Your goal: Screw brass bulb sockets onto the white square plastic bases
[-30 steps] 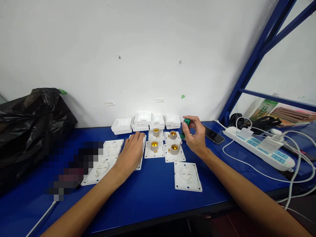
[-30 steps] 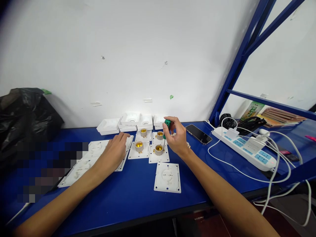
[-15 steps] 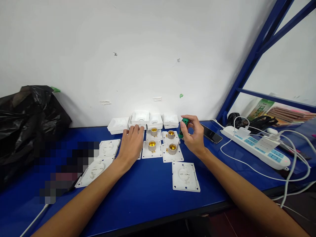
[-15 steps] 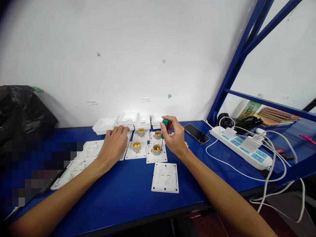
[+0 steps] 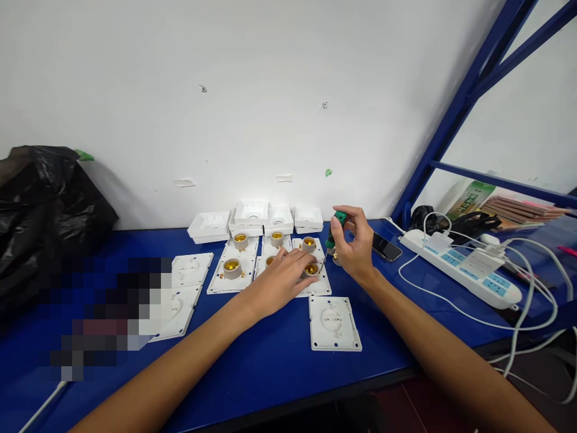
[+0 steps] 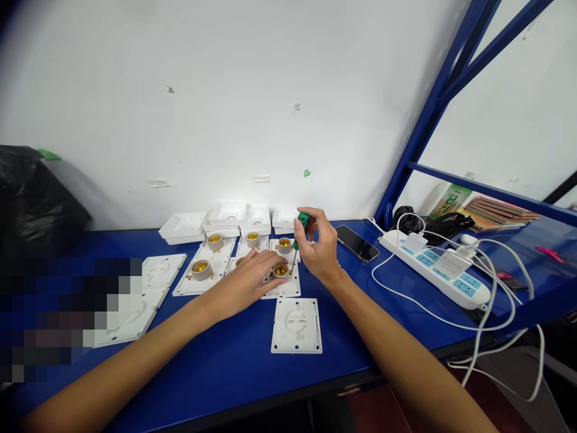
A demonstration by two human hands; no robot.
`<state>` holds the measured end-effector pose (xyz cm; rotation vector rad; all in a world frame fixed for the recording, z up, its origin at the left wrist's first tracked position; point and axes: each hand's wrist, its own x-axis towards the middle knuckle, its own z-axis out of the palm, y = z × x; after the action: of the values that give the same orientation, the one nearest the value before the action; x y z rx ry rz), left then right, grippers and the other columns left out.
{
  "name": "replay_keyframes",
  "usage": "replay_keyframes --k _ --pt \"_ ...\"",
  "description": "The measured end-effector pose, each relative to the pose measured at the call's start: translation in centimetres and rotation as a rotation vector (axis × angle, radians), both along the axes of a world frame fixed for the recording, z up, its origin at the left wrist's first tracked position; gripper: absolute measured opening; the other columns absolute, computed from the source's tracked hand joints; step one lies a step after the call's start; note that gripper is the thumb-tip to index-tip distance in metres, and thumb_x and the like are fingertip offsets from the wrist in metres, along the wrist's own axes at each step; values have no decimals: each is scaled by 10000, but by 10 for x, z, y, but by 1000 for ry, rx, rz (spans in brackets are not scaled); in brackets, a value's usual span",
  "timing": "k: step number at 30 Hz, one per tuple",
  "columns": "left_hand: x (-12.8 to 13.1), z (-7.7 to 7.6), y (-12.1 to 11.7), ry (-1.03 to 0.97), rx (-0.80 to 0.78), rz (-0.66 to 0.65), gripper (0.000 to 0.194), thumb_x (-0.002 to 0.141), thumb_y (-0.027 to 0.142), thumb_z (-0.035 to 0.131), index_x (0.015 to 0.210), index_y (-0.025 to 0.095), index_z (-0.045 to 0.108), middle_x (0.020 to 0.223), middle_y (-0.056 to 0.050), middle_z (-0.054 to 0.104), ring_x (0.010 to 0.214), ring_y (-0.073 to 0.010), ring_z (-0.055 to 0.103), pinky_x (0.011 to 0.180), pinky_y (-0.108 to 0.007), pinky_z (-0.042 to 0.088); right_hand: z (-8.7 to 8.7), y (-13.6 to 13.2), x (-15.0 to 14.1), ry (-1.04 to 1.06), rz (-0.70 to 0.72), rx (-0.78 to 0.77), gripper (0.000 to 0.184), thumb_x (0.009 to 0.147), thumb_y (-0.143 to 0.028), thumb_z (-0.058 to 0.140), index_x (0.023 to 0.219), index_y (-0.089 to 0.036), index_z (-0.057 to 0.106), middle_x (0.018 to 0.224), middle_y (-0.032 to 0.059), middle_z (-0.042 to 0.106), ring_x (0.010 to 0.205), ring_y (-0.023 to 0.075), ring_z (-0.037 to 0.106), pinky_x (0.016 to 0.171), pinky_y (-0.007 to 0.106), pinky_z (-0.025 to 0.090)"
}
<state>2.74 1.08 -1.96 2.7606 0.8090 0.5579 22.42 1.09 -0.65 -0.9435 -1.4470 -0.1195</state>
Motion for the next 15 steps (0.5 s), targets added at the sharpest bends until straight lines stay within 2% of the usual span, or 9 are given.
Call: replay_keyframes --k 4,8,15 --pt "-9 6 -4 -122 -149 33 318 1036 439 498 1284 248 550 1334 -69 622 1263 -236 564 1090 -425 443 2 -1 0 38 5 42 164 974 -308 568 1119 -242 606 881 3 575 674 123 552 588 300 486" --pt "-22 17 -4 -160 -236 92 326 1026 447 506 1291 262 555 1310 -52 635 1222 -225 588 1051 -394 473 4 -1 1 95 -33 89 181 984 -334 554 1136 -247 601 918 18 570 718 128 552 586 289 476" --pt "-77 54 -19 107 -316 70 329 971 507 562 1238 325 625 1246 -17 680 1113 -217 635 929 -332 521 3 -1 0 122 -14 39 190 993 -351 545 1154 -260 590 884 6 552 662 125 532 598 310 484"
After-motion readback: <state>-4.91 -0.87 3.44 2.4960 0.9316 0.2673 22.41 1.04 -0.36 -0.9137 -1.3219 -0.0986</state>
